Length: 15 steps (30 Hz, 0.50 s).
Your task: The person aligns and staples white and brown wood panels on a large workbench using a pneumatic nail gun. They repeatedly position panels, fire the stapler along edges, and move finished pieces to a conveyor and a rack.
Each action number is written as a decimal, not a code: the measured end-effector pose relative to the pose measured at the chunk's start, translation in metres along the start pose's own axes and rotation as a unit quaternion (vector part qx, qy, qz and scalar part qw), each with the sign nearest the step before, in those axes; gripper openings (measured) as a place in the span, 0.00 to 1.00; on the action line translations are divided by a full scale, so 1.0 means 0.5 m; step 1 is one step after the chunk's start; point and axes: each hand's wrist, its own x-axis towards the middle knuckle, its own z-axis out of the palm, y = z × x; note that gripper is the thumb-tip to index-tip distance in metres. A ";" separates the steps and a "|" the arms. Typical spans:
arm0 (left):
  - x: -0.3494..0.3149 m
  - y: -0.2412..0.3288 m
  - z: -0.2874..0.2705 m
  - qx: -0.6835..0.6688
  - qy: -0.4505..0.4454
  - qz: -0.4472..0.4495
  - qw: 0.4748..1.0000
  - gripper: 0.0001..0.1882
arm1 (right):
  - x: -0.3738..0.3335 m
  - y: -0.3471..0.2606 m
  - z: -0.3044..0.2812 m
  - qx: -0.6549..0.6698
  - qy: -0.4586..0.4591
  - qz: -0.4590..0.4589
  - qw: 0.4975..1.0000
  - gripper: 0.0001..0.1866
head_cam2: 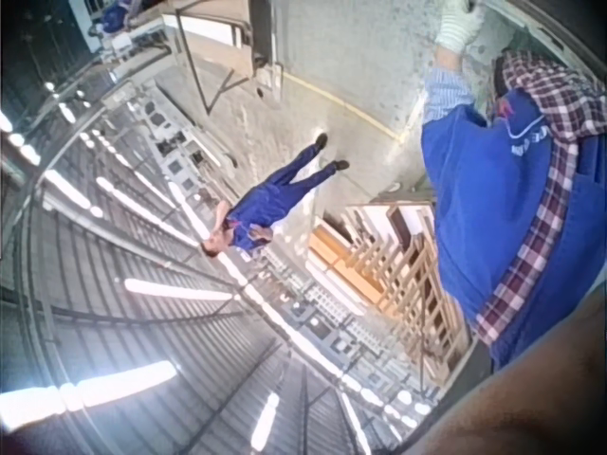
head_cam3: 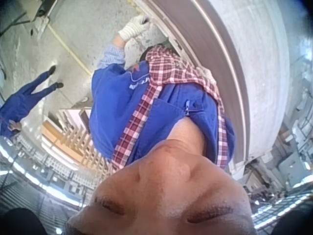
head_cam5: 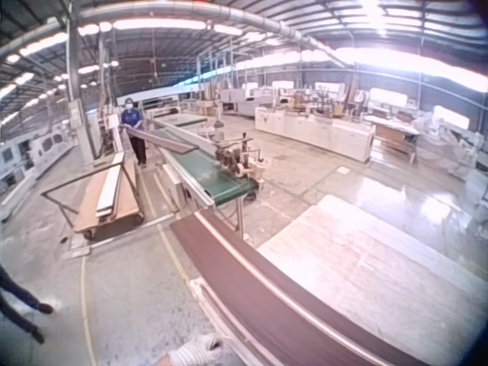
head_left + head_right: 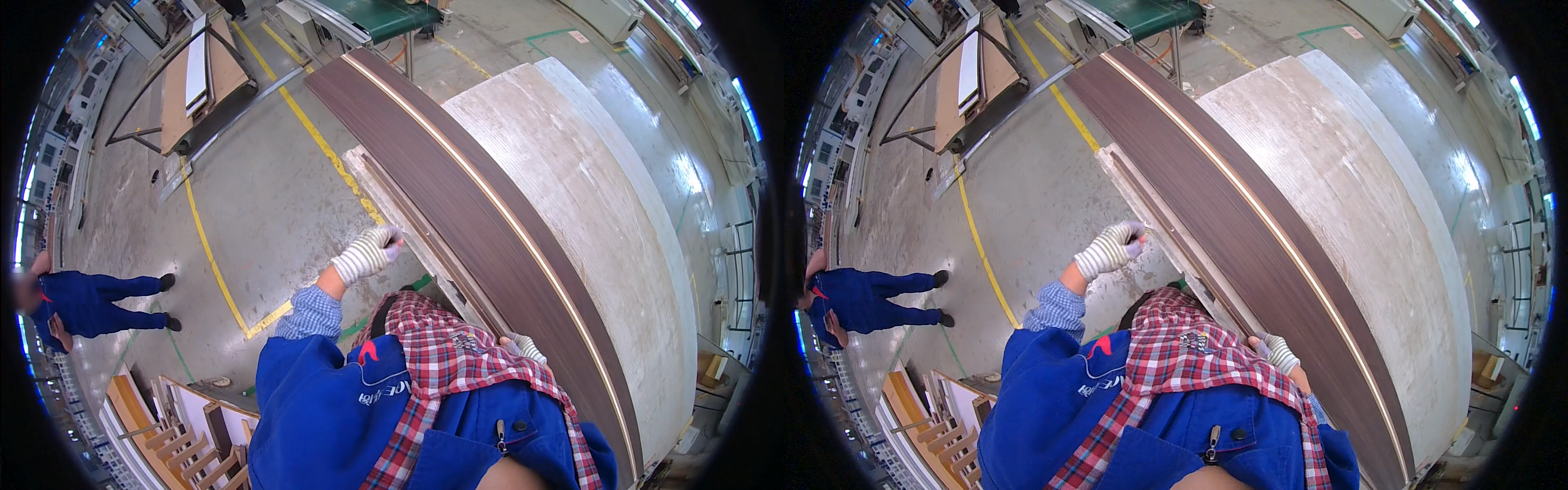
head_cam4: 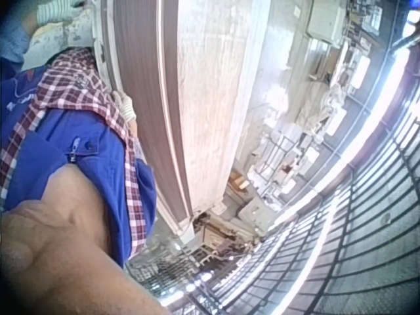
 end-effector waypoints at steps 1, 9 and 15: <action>-0.014 0.003 -0.006 0.023 -0.046 -0.024 0.998 0.09 | -0.001 0.002 0.004 -0.019 0.012 0.014 1.000 0.24; 0.017 0.015 0.015 0.169 0.189 0.188 0.949 0.16 | -0.005 0.014 0.016 0.004 0.030 -0.006 1.000 0.26; 0.064 0.029 0.080 0.179 0.198 0.281 0.922 0.12 | -0.007 0.002 0.010 -0.026 0.016 -0.027 0.999 0.24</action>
